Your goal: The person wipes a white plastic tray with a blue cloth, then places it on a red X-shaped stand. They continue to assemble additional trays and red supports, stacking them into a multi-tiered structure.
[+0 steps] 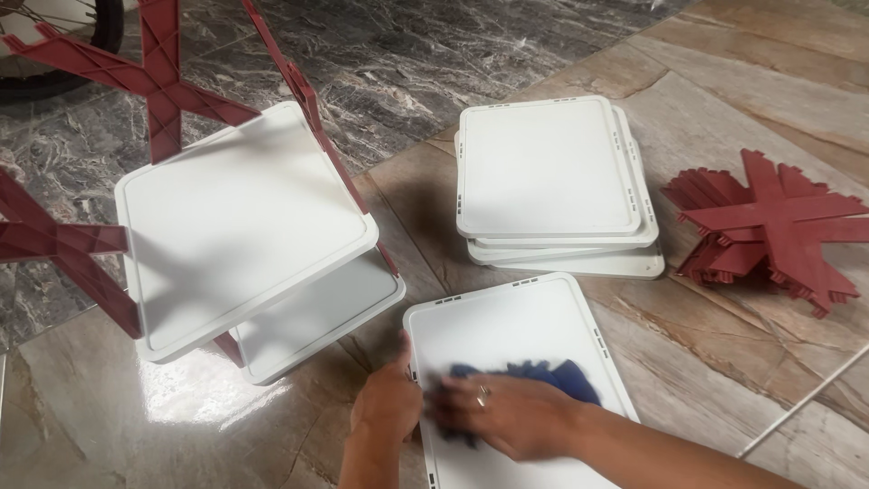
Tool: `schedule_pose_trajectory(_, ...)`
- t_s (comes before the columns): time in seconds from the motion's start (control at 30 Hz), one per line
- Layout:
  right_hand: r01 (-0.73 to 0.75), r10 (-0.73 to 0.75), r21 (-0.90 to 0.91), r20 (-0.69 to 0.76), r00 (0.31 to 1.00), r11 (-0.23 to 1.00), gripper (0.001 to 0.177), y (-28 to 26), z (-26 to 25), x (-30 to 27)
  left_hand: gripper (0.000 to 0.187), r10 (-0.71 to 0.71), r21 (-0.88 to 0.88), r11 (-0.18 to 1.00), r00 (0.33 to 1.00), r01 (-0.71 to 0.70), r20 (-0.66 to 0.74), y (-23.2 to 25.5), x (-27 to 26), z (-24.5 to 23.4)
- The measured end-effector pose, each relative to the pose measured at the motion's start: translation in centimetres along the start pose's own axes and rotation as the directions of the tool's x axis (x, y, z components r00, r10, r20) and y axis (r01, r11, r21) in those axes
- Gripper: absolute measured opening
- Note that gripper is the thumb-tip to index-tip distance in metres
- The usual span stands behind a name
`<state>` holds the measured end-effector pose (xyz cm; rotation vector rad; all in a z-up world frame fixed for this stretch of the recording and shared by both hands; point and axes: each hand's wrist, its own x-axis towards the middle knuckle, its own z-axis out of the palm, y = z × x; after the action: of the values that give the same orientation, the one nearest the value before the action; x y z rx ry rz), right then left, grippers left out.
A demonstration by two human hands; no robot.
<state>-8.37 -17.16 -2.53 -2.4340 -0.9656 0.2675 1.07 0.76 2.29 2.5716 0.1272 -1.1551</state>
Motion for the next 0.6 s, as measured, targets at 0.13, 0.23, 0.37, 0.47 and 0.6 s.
schedule_pose_trajectory(0.13, -0.187, 0.175, -0.071, -0.145, 0.974, 0.980, 0.059, 1.9, 0.0, 3.7, 0.065, 0.028, -0.043, 0.999, 0.998, -0.030, -0.056, -0.1, 1.0, 0.0)
schedule_pose_trajectory(0.23, -0.288, 0.249, -0.121, -0.260, 0.933, 0.950, 0.054, 3.2, -0.2, 6.5, 0.047, 0.170, 0.068, 0.985, 0.960, -0.158, -0.225, -0.7, 2.4, 0.8)
schedule_pose_trajectory(0.37, -0.296, 0.215, -0.216, -0.331, 0.919, 0.930, 0.049, 4.1, -0.8, 8.7, 0.054, 0.100, 0.077, 0.993, 0.978, -0.087, -0.185, -1.1, 2.7, 1.5)
schedule_pose_trajectory(0.47, -0.330, 0.258, -0.187, -0.327, 0.909, 0.925, 0.044, 4.1, -1.3, 8.8, 0.058, 0.057, 0.111, 0.993, 0.983, -0.038, -0.172, -0.5, 1.9, 1.5)
schedule_pose_trajectory(0.6, -0.351, 0.283, -0.190, -0.312, 0.907, 0.917, 0.043, 4.1, -1.7, 8.4, 0.062, 0.014, 0.224, 0.974, 0.986, 0.024, -0.165, 0.2, 1.5, 2.1)
